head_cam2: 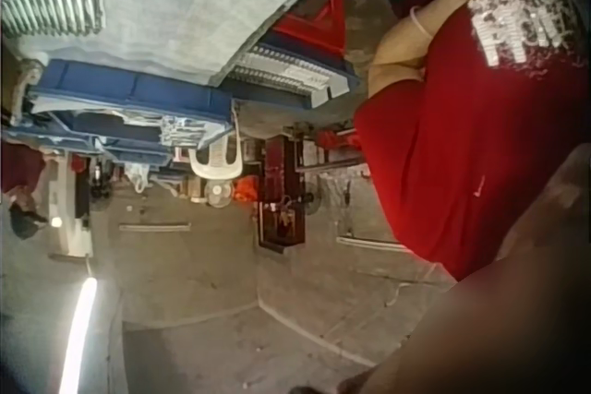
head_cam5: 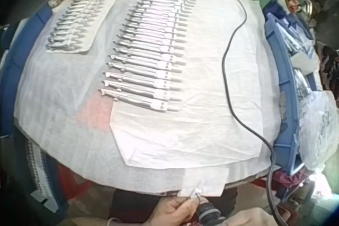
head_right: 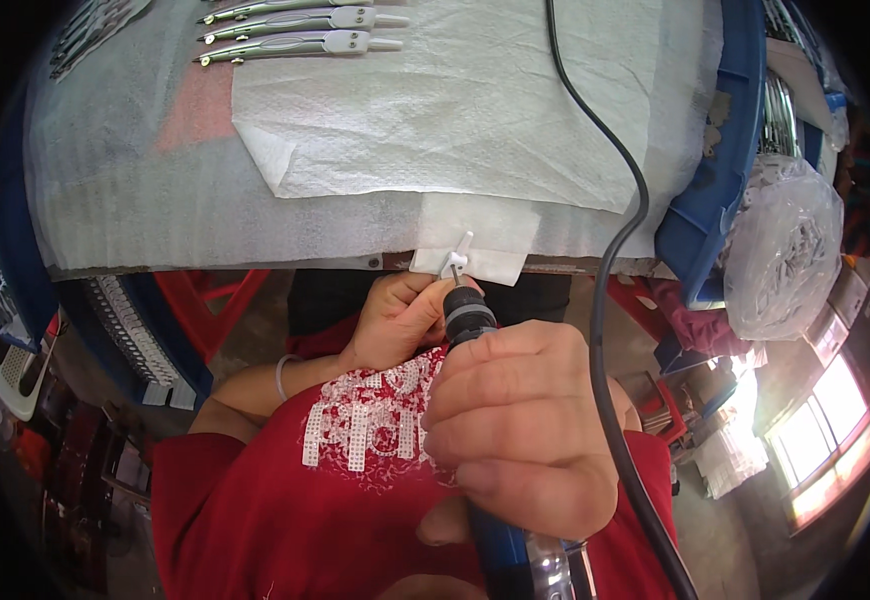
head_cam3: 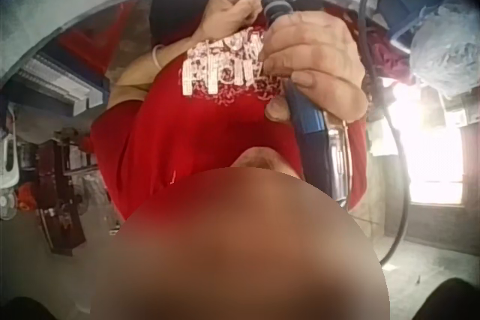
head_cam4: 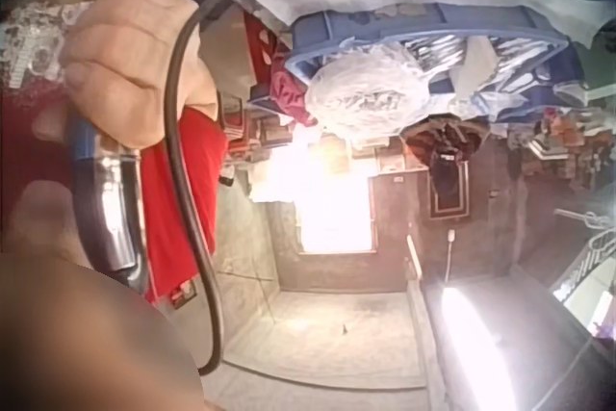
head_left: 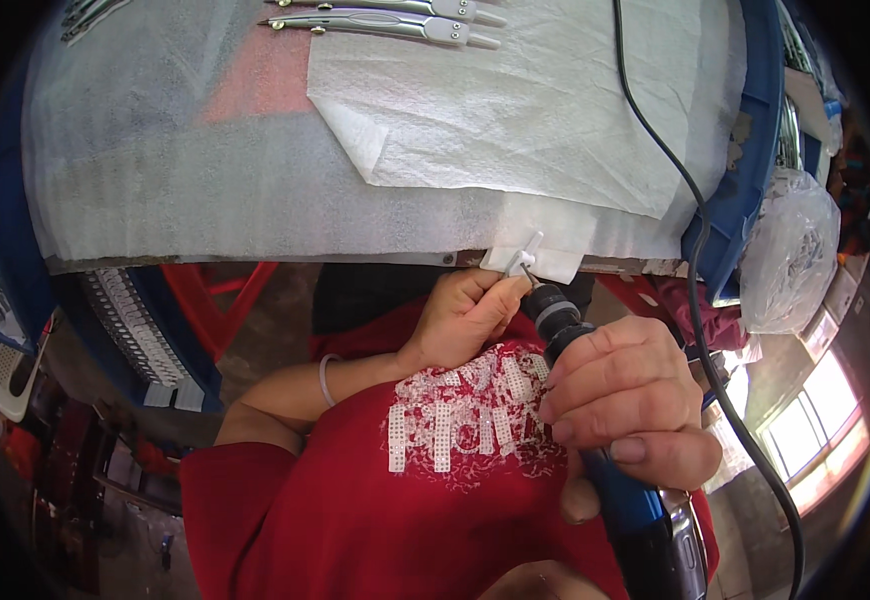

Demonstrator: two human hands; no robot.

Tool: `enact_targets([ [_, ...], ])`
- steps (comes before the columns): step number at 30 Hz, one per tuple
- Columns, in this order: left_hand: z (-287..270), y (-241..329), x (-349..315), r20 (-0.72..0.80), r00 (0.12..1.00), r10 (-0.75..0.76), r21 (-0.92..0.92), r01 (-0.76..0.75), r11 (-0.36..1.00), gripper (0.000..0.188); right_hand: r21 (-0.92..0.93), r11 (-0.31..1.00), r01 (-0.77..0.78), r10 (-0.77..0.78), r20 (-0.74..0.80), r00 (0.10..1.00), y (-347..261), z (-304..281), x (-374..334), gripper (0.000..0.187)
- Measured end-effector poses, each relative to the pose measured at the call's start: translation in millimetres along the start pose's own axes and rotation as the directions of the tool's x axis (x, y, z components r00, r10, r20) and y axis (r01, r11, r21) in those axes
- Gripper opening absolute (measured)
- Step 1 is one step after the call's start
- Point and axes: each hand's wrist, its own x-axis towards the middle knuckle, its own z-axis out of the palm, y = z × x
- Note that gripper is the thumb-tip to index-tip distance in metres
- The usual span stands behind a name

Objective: Polishing or deburring small metal compass components using a handheld rotary power tool at a workbench.

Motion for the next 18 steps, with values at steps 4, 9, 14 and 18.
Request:
enact_targets([
  [4,-1.4,0.5,1.2,0.030,1.000,0.005,0.015,-0.005,1.000,0.024,0.016,0.998,0.056,-0.056,-0.007,0.998,1.3,-1.2,-3.5,0.037],
  [9,2.1,4.5,-0.4,0.012,1.000,0.010,-0.012,-0.010,1.000,0.023,-0.031,0.999,0.042,-0.041,0.014,0.999,-5.3,-3.4,-7.4,0.039],
  [14,-0.7,3.6,0.0,0.031,1.000,0.004,0.033,-0.005,0.999,0.022,-0.033,0.999,0.036,-0.035,0.013,0.999,-10.2,-10.4,-13.9,0.042],
  [18,1.5,4.1,-0.3,0.021,1.000,-0.010,0.029,0.009,1.000,0.023,-0.154,0.987,0.035,-0.014,0.136,0.991,-8.2,-17.0,-11.8,0.050],
])
